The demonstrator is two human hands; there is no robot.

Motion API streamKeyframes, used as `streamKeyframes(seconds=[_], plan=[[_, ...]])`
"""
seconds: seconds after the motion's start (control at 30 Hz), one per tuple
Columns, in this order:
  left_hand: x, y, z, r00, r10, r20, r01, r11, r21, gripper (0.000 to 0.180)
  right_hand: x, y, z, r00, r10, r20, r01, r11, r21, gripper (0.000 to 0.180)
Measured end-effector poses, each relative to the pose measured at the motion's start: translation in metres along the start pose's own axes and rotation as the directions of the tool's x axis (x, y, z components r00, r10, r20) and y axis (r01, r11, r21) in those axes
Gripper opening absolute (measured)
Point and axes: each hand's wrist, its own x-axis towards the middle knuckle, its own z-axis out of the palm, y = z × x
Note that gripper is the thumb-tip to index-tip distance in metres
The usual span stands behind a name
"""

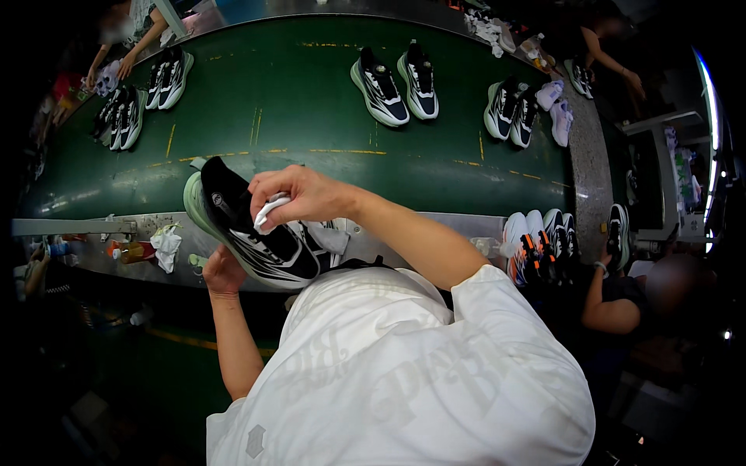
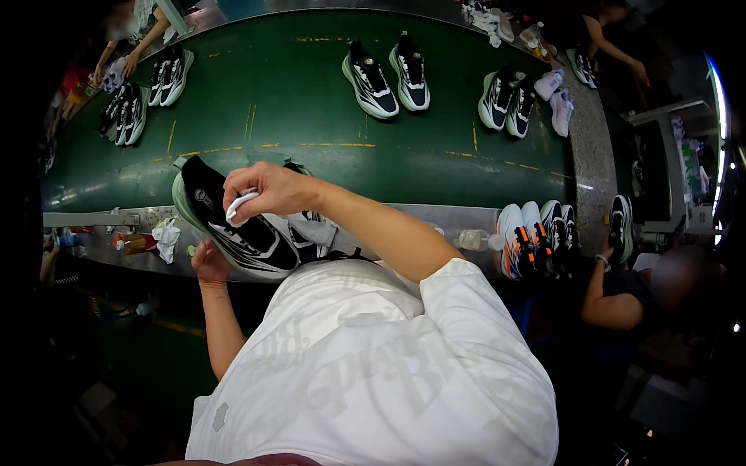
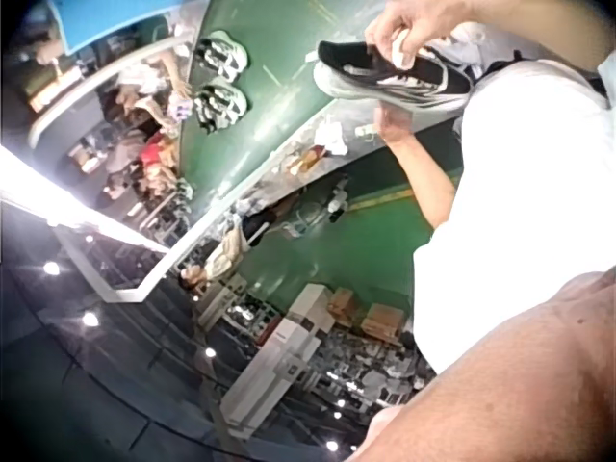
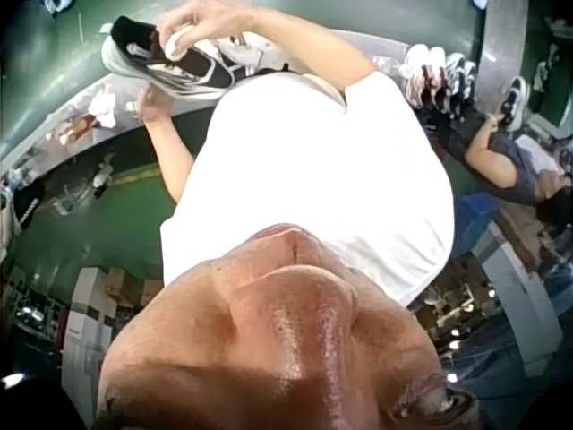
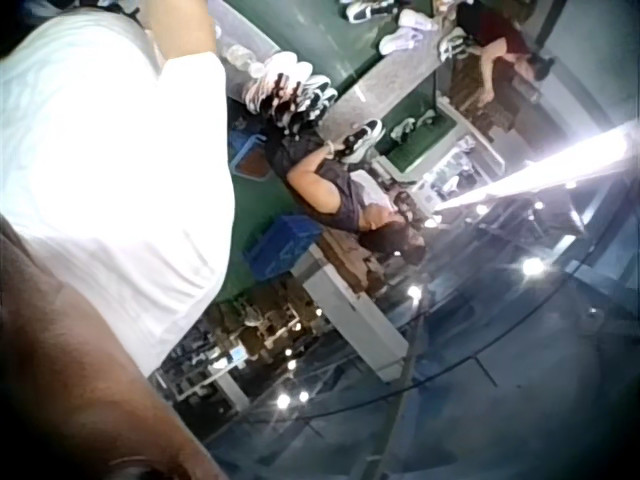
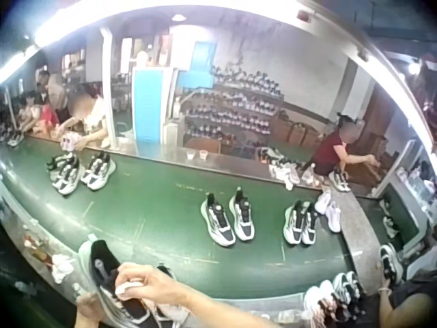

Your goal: The person cleans various shoes by hand using a small cloth and a liquid from a bottle, picking them up from a conveyor belt and placing them back down.

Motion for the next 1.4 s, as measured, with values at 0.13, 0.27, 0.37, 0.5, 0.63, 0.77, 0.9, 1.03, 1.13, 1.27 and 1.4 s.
streamKeyframes(seconds=[0.13,0.27,0.37,0.5,0.63,0.77,0.9,1.03,1.13,1.27,1.4], plan=[[-0.002,0.012,0.011,0.994,-0.112,0.004,0.110,0.980,0.167,0.089,-0.014,-0.018,-0.010,0.994,-0.074,-0.075,0.084,0.988,0.130,0.010],[0.004,0.002,0.056,0.995,-0.085,0.055,0.064,0.951,0.304,0.095,-0.033,-0.015,-0.026,0.965,-0.120,-0.232,0.214,0.874,0.437,0.011],[-0.002,-0.012,0.065,0.967,-0.114,-0.230,0.212,0.858,0.467,0.101,-0.049,-0.007,-0.029,0.953,-0.080,-0.291,0.238,0.795,0.558,0.012],[0.000,-0.017,0.107,0.993,-0.114,-0.021,0.111,0.894,0.433,0.112,-0.069,-0.004,-0.032,0.944,-0.029,-0.329,0.211,0.820,0.532,0.014],[0.005,-0.006,0.122,0.979,-0.188,-0.084,0.205,0.849,0.487,0.117,-0.080,0.004,-0.033,0.919,-0.038,-0.392,0.244,0.835,0.493,0.015],[0.022,0.001,0.143,0.995,-0.085,-0.060,0.104,0.808,0.580,0.127,-0.083,0.000,-0.034,0.902,-0.031,-0.430,0.212,0.900,0.381,0.017],[0.018,-0.001,0.135,0.987,-0.133,-0.090,0.159,0.755,0.636,0.125,-0.088,-0.012,-0.044,0.807,-0.050,-0.589,0.264,0.922,0.283,0.012],[0.016,-0.010,0.134,0.982,-0.153,-0.113,0.189,0.718,0.670,0.123,-0.073,-0.048,-0.035,0.788,-0.196,-0.584,0.148,0.980,-0.130,0.016],[0.021,-0.011,0.132,0.988,-0.123,-0.092,0.152,0.702,0.696,0.122,-0.042,-0.065,-0.021,0.832,-0.237,-0.503,0.082,0.947,-0.309,0.016],[0.024,-0.004,0.140,0.981,-0.161,-0.106,0.188,0.676,0.713,0.125,-0.013,-0.070,-0.021,0.810,-0.221,-0.544,-0.093,0.867,-0.490,0.012],[0.024,0.000,0.142,0.983,-0.149,-0.109,0.181,0.646,0.742,0.125,0.006,-0.063,-0.025,0.780,-0.300,-0.549,-0.117,0.792,-0.600,0.013]])
